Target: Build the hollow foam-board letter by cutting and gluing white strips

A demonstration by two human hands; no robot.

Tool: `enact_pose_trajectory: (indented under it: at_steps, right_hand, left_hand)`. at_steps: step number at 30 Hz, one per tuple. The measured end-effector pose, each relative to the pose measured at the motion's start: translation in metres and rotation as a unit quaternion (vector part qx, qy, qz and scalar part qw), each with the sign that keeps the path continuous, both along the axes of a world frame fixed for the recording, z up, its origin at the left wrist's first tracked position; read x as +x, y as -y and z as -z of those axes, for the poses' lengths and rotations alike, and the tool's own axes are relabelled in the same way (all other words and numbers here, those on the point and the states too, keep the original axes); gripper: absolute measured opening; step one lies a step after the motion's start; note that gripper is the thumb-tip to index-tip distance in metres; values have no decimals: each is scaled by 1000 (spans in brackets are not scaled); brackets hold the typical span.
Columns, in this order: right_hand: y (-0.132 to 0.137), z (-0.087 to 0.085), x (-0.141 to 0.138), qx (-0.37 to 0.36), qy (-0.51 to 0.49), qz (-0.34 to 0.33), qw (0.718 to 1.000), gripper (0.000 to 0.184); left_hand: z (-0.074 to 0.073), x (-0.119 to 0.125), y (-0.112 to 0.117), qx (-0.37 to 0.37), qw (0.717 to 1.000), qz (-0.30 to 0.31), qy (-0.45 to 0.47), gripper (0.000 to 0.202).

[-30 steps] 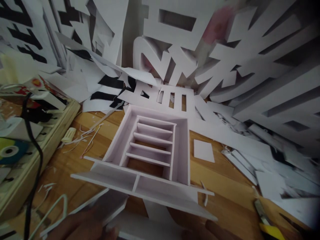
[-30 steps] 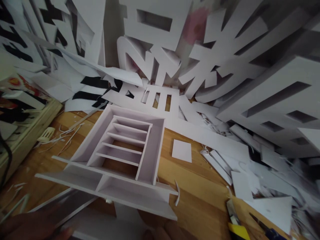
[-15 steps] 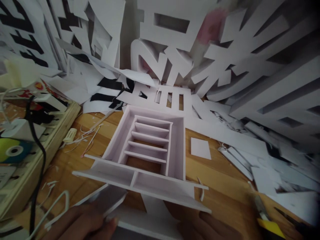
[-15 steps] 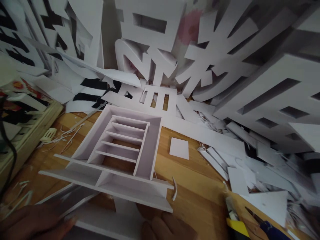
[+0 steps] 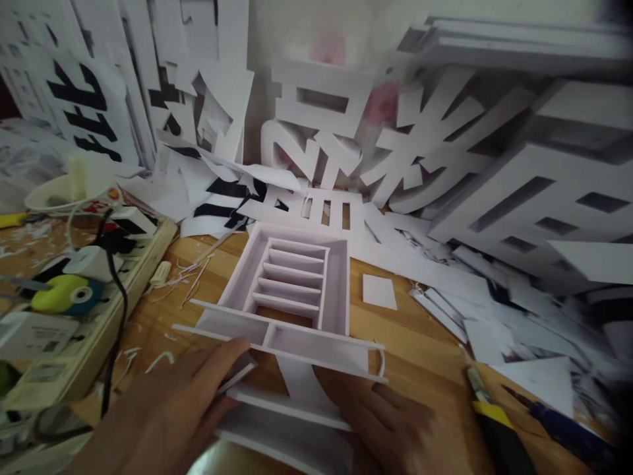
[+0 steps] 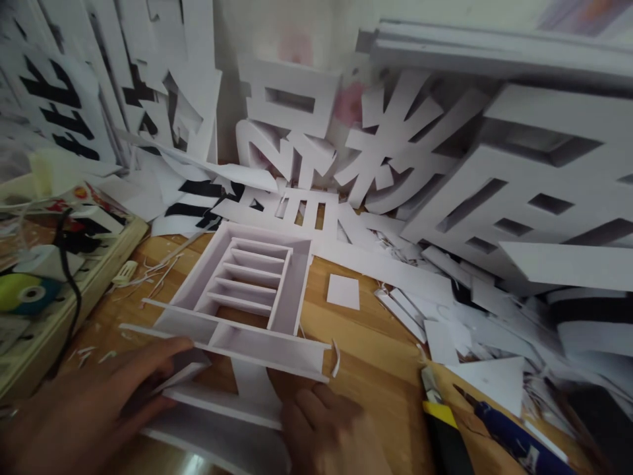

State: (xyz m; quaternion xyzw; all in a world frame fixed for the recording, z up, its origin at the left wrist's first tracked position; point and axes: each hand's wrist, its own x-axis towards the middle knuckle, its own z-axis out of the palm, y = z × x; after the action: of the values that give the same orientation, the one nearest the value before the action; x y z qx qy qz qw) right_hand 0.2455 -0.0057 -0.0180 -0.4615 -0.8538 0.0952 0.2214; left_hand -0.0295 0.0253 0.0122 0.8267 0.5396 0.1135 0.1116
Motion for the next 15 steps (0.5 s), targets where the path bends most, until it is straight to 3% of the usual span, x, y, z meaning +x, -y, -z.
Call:
enact_pose_trajectory:
  at_steps: [2, 5, 10, 15]
  right_hand:
    - [1, 7, -1, 25, -18, 14, 999, 21]
    - [2, 11, -3, 14, -33, 21, 999, 20]
    - [2, -2, -4, -42, -10, 11, 999, 20]
    - [1, -10, -6, -22, 29, -6, 999, 27]
  left_hand:
    - [1, 2, -2, 14, 999, 25, -41, 47]
    - [2, 6, -1, 39, 996, 13, -74, 41]
    - [-4, 13, 2, 32, 998, 25, -52, 37]
    - [-3, 12, -3, 17, 998, 54, -26, 35]
